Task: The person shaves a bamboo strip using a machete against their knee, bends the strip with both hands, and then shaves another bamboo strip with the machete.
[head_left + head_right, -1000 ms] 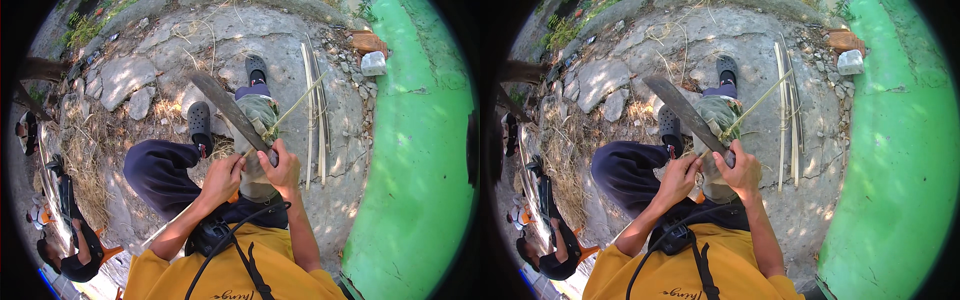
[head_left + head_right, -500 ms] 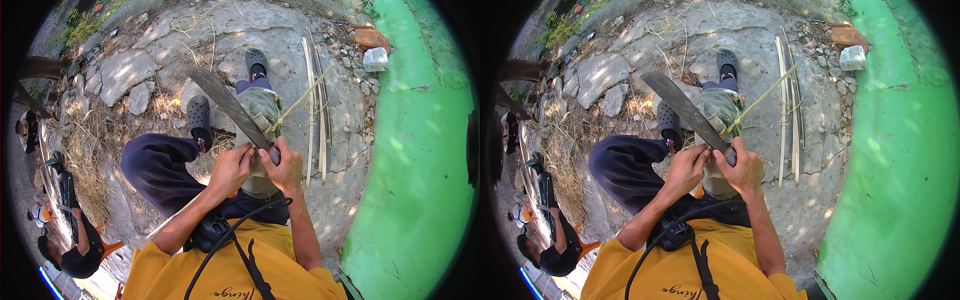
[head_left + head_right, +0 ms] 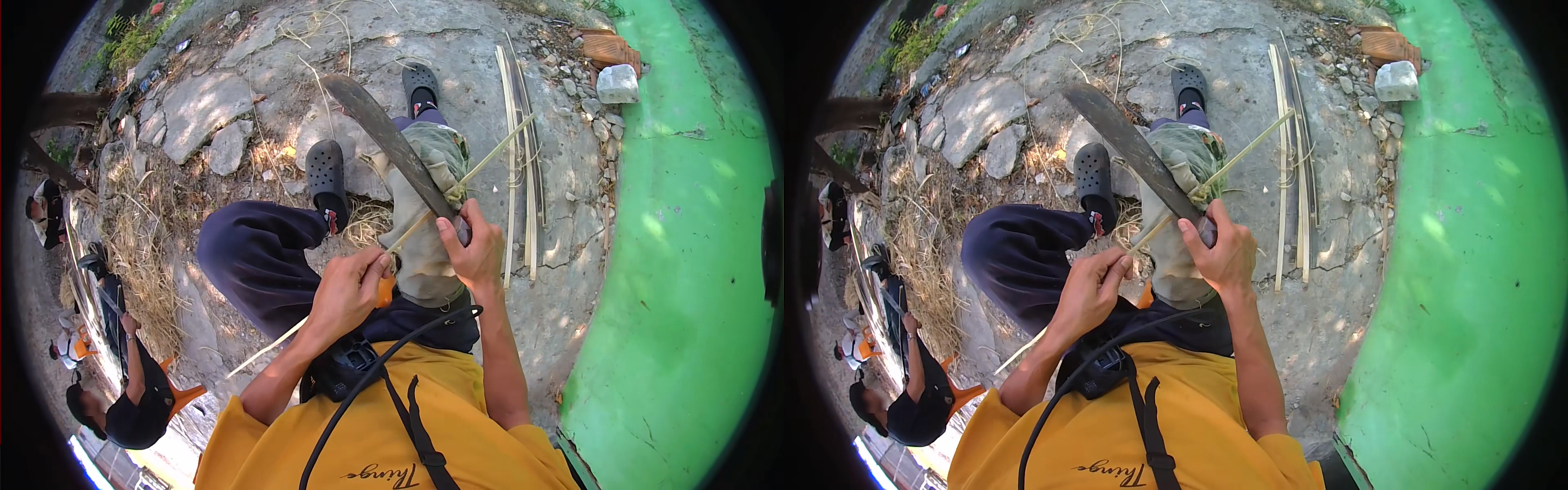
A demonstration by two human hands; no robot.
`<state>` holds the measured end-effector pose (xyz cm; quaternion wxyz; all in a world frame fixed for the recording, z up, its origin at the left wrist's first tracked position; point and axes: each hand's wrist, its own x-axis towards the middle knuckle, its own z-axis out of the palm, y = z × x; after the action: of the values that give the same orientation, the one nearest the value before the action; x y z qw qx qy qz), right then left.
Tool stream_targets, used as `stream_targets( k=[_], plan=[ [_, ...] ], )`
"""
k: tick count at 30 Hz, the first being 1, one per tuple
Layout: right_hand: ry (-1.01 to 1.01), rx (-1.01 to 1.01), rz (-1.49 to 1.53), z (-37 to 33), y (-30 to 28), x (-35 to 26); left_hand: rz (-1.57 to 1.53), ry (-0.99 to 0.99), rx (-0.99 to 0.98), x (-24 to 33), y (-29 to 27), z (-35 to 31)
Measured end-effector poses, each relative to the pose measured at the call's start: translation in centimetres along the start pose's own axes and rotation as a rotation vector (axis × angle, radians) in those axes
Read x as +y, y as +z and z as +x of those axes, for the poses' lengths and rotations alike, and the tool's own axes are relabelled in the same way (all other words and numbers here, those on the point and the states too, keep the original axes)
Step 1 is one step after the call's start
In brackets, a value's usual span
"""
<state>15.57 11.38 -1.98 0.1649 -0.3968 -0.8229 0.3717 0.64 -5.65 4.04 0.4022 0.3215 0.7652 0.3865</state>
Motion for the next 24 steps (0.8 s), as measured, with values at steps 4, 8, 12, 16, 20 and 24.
stream_targets(
  k=[4, 8, 12, 16, 20, 24],
  plan=[
    [0.064, -0.045, -0.036, 0.2, -0.6, -0.3, 0.062, 0.068, 0.059, -1.3, 0.1, -0.6],
    [-0.008, -0.006, 0.009, -0.2, -0.6, -0.4, 0.057, 0.140, 0.063, -0.5, 1.1, 1.6],
    [-0.008, 0.006, 0.025, 0.0, -0.6, 0.8, 0.027, 0.194, 0.055, -0.7, 1.0, 0.9],
    [0.018, 0.042, 0.082, -0.1, -0.8, 1.5, 0.073, -0.007, -0.025, -0.3, -1.2, -3.2],
    [-0.002, 0.039, 0.088, 0.1, -1.0, 1.5, 0.059, 0.012, 0.010, -0.9, 0.0, -2.1],
    [-0.048, 0.021, 0.072, -0.5, -1.3, 1.7, -0.043, -0.018, -0.041, 0.0, 2.2, 1.2]
  ],
)
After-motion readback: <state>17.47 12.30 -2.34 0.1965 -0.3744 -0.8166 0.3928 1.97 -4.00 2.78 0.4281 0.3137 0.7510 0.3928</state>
